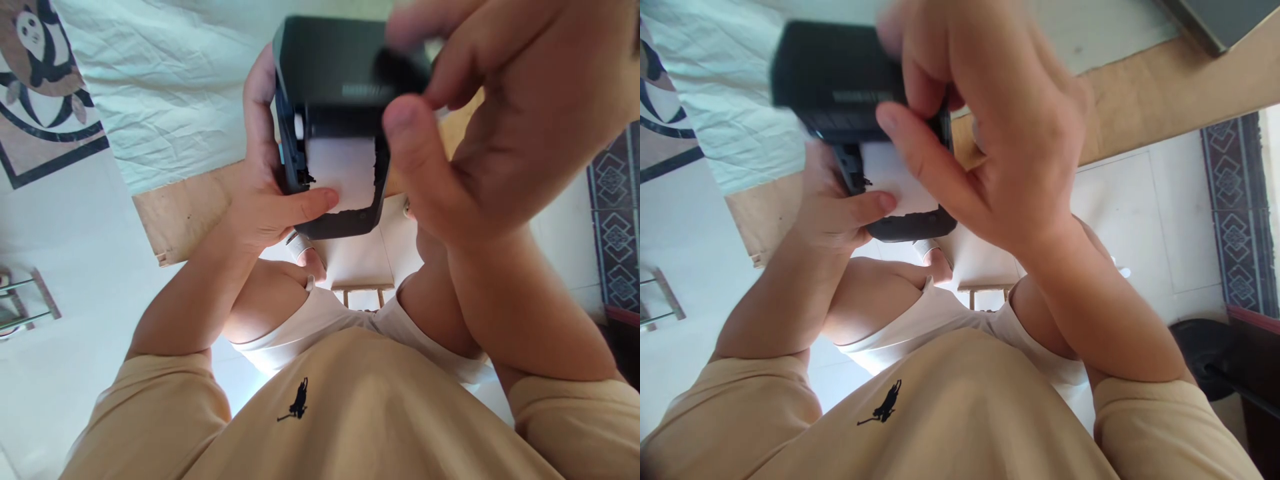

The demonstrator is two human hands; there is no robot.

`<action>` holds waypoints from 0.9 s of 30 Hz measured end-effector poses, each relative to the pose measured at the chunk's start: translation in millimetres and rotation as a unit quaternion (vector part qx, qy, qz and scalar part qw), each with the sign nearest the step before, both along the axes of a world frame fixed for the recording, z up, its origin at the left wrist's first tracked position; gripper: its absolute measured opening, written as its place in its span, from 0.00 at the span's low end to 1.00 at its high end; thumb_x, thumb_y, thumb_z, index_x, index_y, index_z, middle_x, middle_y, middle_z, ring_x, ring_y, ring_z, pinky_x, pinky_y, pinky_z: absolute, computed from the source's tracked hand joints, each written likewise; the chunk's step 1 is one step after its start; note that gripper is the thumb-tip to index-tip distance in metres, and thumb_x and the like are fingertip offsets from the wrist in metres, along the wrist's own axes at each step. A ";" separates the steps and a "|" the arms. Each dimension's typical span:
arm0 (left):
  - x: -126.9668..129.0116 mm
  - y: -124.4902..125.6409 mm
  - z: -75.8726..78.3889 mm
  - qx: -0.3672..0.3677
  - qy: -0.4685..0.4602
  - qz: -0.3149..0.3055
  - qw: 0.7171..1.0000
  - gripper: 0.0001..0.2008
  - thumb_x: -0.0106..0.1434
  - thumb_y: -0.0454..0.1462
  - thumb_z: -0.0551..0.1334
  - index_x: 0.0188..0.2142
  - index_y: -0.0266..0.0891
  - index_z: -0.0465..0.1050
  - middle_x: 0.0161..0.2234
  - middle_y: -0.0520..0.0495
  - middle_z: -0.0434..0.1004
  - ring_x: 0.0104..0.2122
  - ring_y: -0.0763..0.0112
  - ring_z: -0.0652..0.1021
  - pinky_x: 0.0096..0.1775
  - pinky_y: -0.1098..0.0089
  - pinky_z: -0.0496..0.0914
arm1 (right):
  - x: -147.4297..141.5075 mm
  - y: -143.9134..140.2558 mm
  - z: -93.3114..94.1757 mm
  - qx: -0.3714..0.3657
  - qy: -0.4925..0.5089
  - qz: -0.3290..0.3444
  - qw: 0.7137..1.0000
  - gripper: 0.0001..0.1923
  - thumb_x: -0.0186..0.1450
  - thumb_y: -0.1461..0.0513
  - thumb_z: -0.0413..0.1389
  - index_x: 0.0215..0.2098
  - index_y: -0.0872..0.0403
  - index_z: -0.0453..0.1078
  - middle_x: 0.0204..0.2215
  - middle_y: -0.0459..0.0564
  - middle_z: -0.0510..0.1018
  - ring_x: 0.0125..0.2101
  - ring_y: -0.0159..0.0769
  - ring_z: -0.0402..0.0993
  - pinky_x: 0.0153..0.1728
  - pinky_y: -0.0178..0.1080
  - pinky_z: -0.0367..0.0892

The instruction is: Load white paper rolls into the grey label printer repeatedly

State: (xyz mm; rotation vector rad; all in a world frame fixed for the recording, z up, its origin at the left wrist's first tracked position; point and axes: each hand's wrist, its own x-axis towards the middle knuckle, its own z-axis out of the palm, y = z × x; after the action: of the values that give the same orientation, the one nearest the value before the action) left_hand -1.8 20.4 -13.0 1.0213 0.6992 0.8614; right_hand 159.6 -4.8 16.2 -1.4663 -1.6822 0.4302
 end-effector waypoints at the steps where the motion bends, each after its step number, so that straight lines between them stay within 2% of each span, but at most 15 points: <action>1: 0.6 -1.9 1.9 -0.013 0.004 0.007 1.000 0.41 0.40 0.31 0.65 0.50 0.57 0.49 0.54 0.58 0.60 0.54 0.64 0.65 0.45 0.66 0.71 | -0.7 -2.8 1.3 0.033 -0.036 0.022 0.999 0.12 0.54 0.57 0.48 0.29 0.59 0.57 0.33 0.42 0.66 0.37 0.17 0.65 0.36 0.25 0.57; 3: 0.8 -3.4 3.7 -0.016 0.013 0.012 1.000 0.39 0.41 0.32 0.65 0.50 0.56 0.50 0.52 0.57 0.62 0.53 0.64 0.65 0.47 0.66 0.70 | -1.5 -8.5 2.0 0.070 -0.072 0.049 0.994 0.08 0.53 0.61 0.49 0.27 0.59 0.57 0.31 0.42 0.66 0.35 0.16 0.65 0.33 0.25 0.57; 5: -0.6 -1.8 2.1 0.008 0.011 0.003 1.000 0.38 0.42 0.32 0.65 0.50 0.55 0.51 0.49 0.56 0.63 0.51 0.64 0.66 0.50 0.63 0.67 | -1.4 -13.1 0.6 0.061 -0.069 0.048 0.995 0.08 0.53 0.62 0.50 0.27 0.59 0.57 0.29 0.42 0.66 0.32 0.14 0.64 0.31 0.24 0.56; 8: -5.0 4.2 -4.9 0.047 -0.009 -0.028 0.998 0.40 0.39 0.30 0.66 0.49 0.57 0.51 0.51 0.57 0.60 0.50 0.62 0.67 0.52 0.58 0.65 | -0.6 -17.8 -1.9 0.025 -0.070 0.021 0.997 0.09 0.53 0.60 0.50 0.25 0.59 0.57 0.25 0.42 0.64 0.25 0.12 0.57 0.27 0.24 0.52; 12: -7.2 7.8 -11.2 0.037 -0.019 -0.030 0.999 0.42 0.36 0.34 0.68 0.49 0.58 0.52 0.52 0.57 0.59 0.54 0.58 0.63 0.53 0.59 0.64 | -1.3 -22.6 -3.4 -0.053 -0.060 0.007 0.997 0.15 0.56 0.55 0.48 0.22 0.61 0.55 0.17 0.43 0.58 0.20 0.11 0.48 0.22 0.24 0.46; 13: -6.4 6.9 -11.1 0.034 -0.028 -0.038 0.998 0.42 0.35 0.37 0.69 0.49 0.57 0.52 0.51 0.56 0.60 0.54 0.57 0.63 0.51 0.59 0.66 | -1.9 -23.5 -3.6 -0.071 -0.053 0.005 0.996 0.17 0.56 0.54 0.47 0.21 0.62 0.55 0.17 0.43 0.57 0.19 0.11 0.47 0.22 0.24 0.46; 15: -3.9 3.6 -10.0 0.016 -0.017 0.011 1.000 0.38 0.39 0.41 0.67 0.49 0.56 0.52 0.49 0.55 0.62 0.54 0.59 0.64 0.48 0.60 0.68 | -3.4 -25.1 -3.9 -0.114 -0.030 0.002 0.993 0.21 0.55 0.51 0.47 0.18 0.62 0.55 0.15 0.43 0.56 0.18 0.11 0.46 0.20 0.23 0.46; 18: -1.5 -0.5 -8.3 0.018 -0.010 0.024 1.000 0.31 0.41 0.43 0.66 0.45 0.48 0.58 0.44 0.50 0.67 0.48 0.60 0.70 0.41 0.62 0.70 | -5.2 -26.2 -3.6 -0.198 0.022 0.003 0.980 0.27 0.54 0.47 0.46 0.14 0.64 0.52 0.12 0.44 0.52 0.16 0.10 0.43 0.17 0.22 0.43; 20: -1.8 -0.8 -7.7 0.009 -0.013 0.009 1.000 0.25 0.45 0.42 0.65 0.43 0.42 0.61 0.38 0.48 0.69 0.42 0.63 0.73 0.35 0.66 0.70 | -5.2 -25.8 -3.2 -0.238 0.052 0.008 0.970 0.30 0.54 0.46 0.45 0.13 0.65 0.50 0.11 0.45 0.48 0.16 0.09 0.41 0.16 0.22 0.40; 23: -3.7 1.5 -6.9 -0.007 -0.039 -0.013 0.999 0.19 0.48 0.38 0.63 0.40 0.41 0.62 0.32 0.49 0.69 0.34 0.69 0.74 0.29 0.70 0.68 | -3.1 -23.0 -2.3 -0.261 0.069 0.023 0.962 0.31 0.53 0.45 0.45 0.12 0.65 0.47 0.11 0.45 0.47 0.16 0.09 0.40 0.16 0.22 0.38; 27: -4.9 3.2 -5.9 -0.041 -0.046 -0.023 0.998 0.19 0.47 0.34 0.62 0.40 0.43 0.62 0.35 0.49 0.72 0.37 0.66 0.74 0.27 0.71 0.68 | 0.1 -17.3 -1.9 -0.301 0.048 0.039 0.952 0.31 0.52 0.43 0.45 0.13 0.65 0.52 0.11 0.46 0.49 0.15 0.10 0.42 0.15 0.23 0.38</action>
State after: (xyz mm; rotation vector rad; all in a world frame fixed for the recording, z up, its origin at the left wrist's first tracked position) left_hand -6.7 23.6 -18.9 0.9157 0.6248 0.8288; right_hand 159.7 -22.1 14.3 -1.7670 -1.6066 1.1175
